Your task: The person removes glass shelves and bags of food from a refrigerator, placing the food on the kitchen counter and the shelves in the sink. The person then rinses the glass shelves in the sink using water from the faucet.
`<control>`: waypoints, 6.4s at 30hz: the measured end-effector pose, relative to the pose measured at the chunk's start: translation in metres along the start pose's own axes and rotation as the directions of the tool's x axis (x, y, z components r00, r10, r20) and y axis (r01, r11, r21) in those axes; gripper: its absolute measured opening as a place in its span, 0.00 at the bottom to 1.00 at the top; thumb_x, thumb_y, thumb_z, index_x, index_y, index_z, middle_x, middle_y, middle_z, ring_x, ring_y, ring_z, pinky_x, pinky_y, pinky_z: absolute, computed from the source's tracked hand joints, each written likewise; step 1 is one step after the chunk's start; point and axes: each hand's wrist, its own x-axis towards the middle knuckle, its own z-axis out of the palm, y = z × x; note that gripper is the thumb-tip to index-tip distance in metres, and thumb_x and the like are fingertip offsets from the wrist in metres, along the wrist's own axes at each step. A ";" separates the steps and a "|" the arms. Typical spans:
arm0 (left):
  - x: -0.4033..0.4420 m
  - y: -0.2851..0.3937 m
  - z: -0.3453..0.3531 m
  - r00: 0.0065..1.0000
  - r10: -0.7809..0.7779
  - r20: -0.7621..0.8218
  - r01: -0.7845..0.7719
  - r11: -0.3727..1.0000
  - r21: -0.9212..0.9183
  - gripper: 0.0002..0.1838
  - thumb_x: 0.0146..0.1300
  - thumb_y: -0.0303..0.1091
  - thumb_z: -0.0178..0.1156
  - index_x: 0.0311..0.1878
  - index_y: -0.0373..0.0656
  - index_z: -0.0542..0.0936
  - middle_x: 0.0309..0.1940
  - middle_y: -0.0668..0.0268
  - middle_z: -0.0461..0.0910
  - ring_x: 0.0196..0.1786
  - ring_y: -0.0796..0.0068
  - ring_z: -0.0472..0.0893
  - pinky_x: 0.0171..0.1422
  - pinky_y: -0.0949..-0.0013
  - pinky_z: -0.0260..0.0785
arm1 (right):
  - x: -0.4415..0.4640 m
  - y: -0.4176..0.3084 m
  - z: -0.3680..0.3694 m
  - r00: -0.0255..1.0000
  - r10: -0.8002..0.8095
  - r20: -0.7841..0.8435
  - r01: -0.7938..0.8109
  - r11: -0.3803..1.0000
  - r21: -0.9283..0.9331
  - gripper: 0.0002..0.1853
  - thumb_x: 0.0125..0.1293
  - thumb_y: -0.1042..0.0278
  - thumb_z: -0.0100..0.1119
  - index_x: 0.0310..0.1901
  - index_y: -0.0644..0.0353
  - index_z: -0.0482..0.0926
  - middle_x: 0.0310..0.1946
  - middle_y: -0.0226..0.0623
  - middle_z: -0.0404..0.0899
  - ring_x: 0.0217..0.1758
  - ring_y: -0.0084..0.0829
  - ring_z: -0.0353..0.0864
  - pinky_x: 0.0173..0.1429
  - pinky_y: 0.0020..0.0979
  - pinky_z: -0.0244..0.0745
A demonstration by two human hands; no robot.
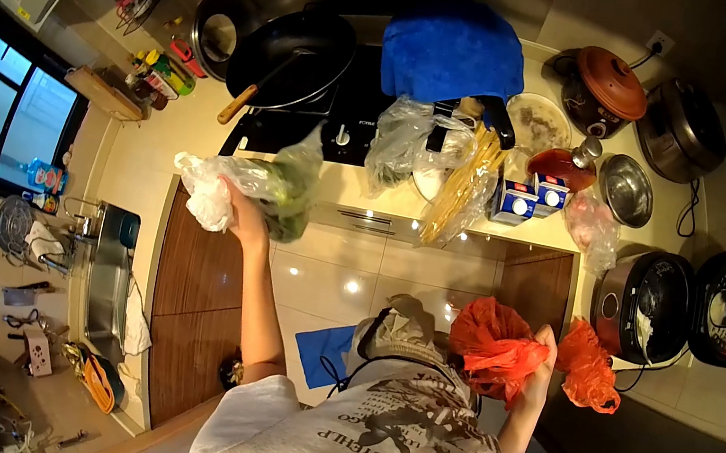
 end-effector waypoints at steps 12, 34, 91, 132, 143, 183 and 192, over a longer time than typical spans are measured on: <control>-0.024 -0.139 0.088 0.799 0.339 0.496 -0.381 0.924 -0.019 0.09 0.48 0.29 0.55 0.34 0.38 0.78 0.29 0.61 0.78 0.32 0.68 0.77 0.39 0.67 0.68 | -0.026 0.026 -0.036 0.974 -0.074 -0.212 0.057 0.995 -0.088 0.13 0.45 0.70 0.52 0.20 0.52 0.55 0.19 0.19 0.53 0.22 0.12 0.53 0.25 0.15 0.50; -0.065 -0.088 0.103 0.602 0.282 0.747 -0.625 0.749 0.220 0.36 0.37 0.43 0.64 0.55 0.52 0.65 0.51 0.57 0.60 0.58 0.62 0.59 0.60 0.52 0.41 | 0.004 0.018 -0.023 0.899 -0.251 -0.358 0.231 0.968 -0.099 0.10 0.47 0.67 0.52 0.24 0.54 0.59 0.21 0.21 0.56 0.24 0.13 0.58 0.28 0.15 0.55; 0.006 0.006 0.037 0.977 0.167 0.132 -0.164 0.986 -0.032 0.13 0.44 0.14 0.49 0.36 0.32 0.74 0.30 0.62 0.78 0.35 0.76 0.75 0.42 0.73 0.66 | 0.024 0.017 0.069 0.862 0.261 0.435 0.221 0.579 -0.785 0.19 0.62 0.62 0.43 0.54 0.59 0.62 0.51 0.43 0.65 0.57 0.40 0.62 0.61 0.34 0.53; -0.417 0.240 -0.008 -0.107 0.867 0.486 0.321 0.493 -0.809 0.18 0.53 0.19 0.45 0.49 0.34 0.62 0.47 0.55 0.62 0.45 0.67 0.69 0.51 0.69 0.63 | -0.498 -0.250 -0.338 -0.128 -0.937 -0.325 -0.991 0.112 0.068 0.44 0.36 0.55 0.68 0.59 0.45 0.56 0.59 0.45 0.51 0.64 0.53 0.41 0.63 0.52 0.40; -0.448 0.248 -0.025 -0.248 0.813 0.527 0.364 0.582 -0.727 0.15 0.51 0.17 0.47 0.44 0.35 0.67 0.42 0.55 0.66 0.37 0.68 0.73 0.42 0.71 0.67 | -0.543 -0.296 -0.363 -0.190 -0.961 0.201 -0.857 0.062 -0.512 0.18 0.43 0.78 0.48 0.41 0.58 0.67 0.32 0.50 0.72 0.36 0.53 0.71 0.37 0.42 0.65; -0.530 0.306 -0.012 -0.739 0.673 -0.022 0.660 0.730 0.179 0.20 0.49 0.19 0.57 0.48 0.35 0.69 0.44 0.63 0.72 0.47 0.75 0.70 0.54 0.71 0.60 | -0.454 -0.311 -0.279 -0.004 -0.929 -0.371 -0.267 0.358 -0.895 0.33 0.53 0.57 0.56 0.58 0.62 0.57 0.57 0.44 0.59 0.59 0.41 0.60 0.59 0.35 0.57; -0.517 0.263 0.022 -0.810 0.577 0.108 0.579 0.756 0.305 0.26 0.46 0.26 0.61 0.51 0.35 0.66 0.45 0.63 0.71 0.48 0.73 0.70 0.54 0.70 0.60 | -0.491 -0.283 -0.399 -0.355 -0.912 -0.207 -0.789 0.411 -0.457 0.15 0.52 0.69 0.51 0.43 0.62 0.70 0.39 0.50 0.71 0.43 0.48 0.70 0.46 0.39 0.66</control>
